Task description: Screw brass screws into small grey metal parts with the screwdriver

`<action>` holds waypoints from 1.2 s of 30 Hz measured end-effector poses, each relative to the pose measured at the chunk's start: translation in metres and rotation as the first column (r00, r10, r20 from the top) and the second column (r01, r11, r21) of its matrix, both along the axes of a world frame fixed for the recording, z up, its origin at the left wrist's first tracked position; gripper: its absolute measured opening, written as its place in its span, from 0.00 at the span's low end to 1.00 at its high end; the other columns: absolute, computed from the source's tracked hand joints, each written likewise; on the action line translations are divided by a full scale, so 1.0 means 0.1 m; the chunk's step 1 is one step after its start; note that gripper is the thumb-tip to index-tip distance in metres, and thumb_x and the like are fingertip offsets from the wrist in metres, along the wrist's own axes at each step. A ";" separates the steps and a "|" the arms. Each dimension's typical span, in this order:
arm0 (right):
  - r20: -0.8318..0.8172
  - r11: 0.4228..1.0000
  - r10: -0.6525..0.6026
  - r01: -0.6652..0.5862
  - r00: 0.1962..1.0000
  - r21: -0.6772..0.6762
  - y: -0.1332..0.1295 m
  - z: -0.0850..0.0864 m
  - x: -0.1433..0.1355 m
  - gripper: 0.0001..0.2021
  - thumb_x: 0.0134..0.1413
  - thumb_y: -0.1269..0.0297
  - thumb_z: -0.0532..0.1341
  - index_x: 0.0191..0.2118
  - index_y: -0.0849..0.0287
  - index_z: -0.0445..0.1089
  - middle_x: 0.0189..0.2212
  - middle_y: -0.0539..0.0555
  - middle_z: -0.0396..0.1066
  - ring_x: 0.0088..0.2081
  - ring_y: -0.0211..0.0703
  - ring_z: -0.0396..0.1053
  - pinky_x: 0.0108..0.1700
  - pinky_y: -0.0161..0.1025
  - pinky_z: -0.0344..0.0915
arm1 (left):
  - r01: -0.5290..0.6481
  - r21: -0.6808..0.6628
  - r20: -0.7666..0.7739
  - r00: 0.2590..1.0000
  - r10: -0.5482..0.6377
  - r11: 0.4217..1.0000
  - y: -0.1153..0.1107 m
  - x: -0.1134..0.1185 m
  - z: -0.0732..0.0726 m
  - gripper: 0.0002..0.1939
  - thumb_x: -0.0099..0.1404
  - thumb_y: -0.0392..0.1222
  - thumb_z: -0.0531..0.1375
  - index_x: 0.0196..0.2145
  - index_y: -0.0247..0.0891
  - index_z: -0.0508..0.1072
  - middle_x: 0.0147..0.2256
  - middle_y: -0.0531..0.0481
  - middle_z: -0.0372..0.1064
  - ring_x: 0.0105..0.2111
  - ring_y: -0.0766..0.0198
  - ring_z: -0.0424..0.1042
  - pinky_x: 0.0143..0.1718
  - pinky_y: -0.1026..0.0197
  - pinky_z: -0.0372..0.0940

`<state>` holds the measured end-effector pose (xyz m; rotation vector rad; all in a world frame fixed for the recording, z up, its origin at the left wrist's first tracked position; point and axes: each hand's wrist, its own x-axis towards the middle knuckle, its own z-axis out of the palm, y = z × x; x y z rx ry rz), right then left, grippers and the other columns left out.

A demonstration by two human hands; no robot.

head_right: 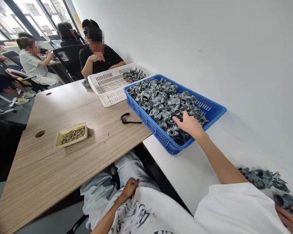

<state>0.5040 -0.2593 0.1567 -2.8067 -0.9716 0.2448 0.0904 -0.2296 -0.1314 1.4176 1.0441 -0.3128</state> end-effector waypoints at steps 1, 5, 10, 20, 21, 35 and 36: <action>-0.003 1.000 0.002 -0.002 1.000 -0.002 0.01 -0.01 -0.04 0.49 0.61 0.26 0.53 0.69 0.65 0.60 0.48 0.75 0.77 0.50 0.72 0.77 0.45 0.52 0.71 | -0.020 0.014 0.002 1.000 0.019 1.000 -0.02 -0.02 -0.06 0.37 0.67 0.73 0.49 0.12 0.43 0.56 0.12 0.49 0.54 0.12 0.64 0.58 0.16 0.59 0.54; 0.023 1.000 -0.002 0.003 1.000 -0.011 0.05 -0.07 -0.17 0.53 0.55 0.24 0.57 0.71 0.66 0.58 0.55 0.78 0.75 0.52 0.74 0.76 0.46 0.53 0.71 | -0.082 0.025 0.033 0.996 0.081 0.996 -0.10 -0.08 -0.28 0.38 0.68 0.74 0.47 0.13 0.41 0.59 0.12 0.47 0.58 0.11 0.65 0.60 0.15 0.62 0.49; 0.080 0.998 -0.025 0.020 0.996 0.066 0.03 -0.09 -0.16 0.40 0.57 0.35 0.63 0.64 0.62 0.69 0.52 0.69 0.78 0.53 0.69 0.76 0.49 0.51 0.71 | -0.114 -0.037 0.119 0.986 0.118 0.993 -0.16 -0.16 -0.46 0.43 0.60 0.84 0.47 0.16 0.39 0.63 0.14 0.45 0.64 0.10 0.65 0.62 0.13 0.65 0.49; -0.039 0.837 -0.018 0.036 0.999 0.546 -0.33 0.69 -0.53 0.26 0.58 0.44 0.61 0.50 0.62 0.78 0.21 0.51 0.70 0.20 0.43 0.65 0.22 0.39 0.63 | -0.091 0.045 0.153 0.985 0.083 0.995 -0.29 -0.25 -0.60 0.44 0.67 0.81 0.39 0.22 0.39 0.67 0.17 0.45 0.67 0.15 0.59 0.69 0.19 0.60 0.60; -0.077 0.815 0.046 0.007 0.996 0.579 -0.32 0.74 -0.69 0.27 0.59 0.44 0.61 0.53 0.62 0.78 0.20 0.50 0.68 0.17 0.41 0.62 0.20 0.39 0.60 | -0.099 0.188 0.141 0.987 0.073 0.977 -0.19 -0.26 -0.58 0.41 0.70 0.77 0.39 0.26 0.38 0.69 0.20 0.44 0.71 0.18 0.57 0.73 0.23 0.59 0.64; -0.310 0.604 0.738 -0.381 0.600 0.700 1.71 -0.57 -2.59 0.17 0.55 0.48 0.67 0.39 0.57 0.78 0.27 0.52 0.74 0.28 0.43 0.68 0.28 0.37 0.65 | 0.277 0.540 -0.232 0.957 -0.176 0.795 0.49 -0.28 0.03 0.15 0.71 0.39 0.56 0.47 0.33 0.81 0.50 0.33 0.80 0.55 0.45 0.78 0.56 0.53 0.69; -0.355 0.627 0.730 -0.365 0.584 0.688 1.86 -0.67 -2.64 0.18 0.55 0.45 0.66 0.36 0.58 0.76 0.23 0.51 0.71 0.24 0.40 0.65 0.24 0.35 0.62 | 0.294 0.552 -0.223 0.954 -0.201 0.781 0.37 -0.34 0.04 0.16 0.70 0.40 0.57 0.47 0.32 0.81 0.50 0.32 0.80 0.56 0.43 0.78 0.57 0.51 0.68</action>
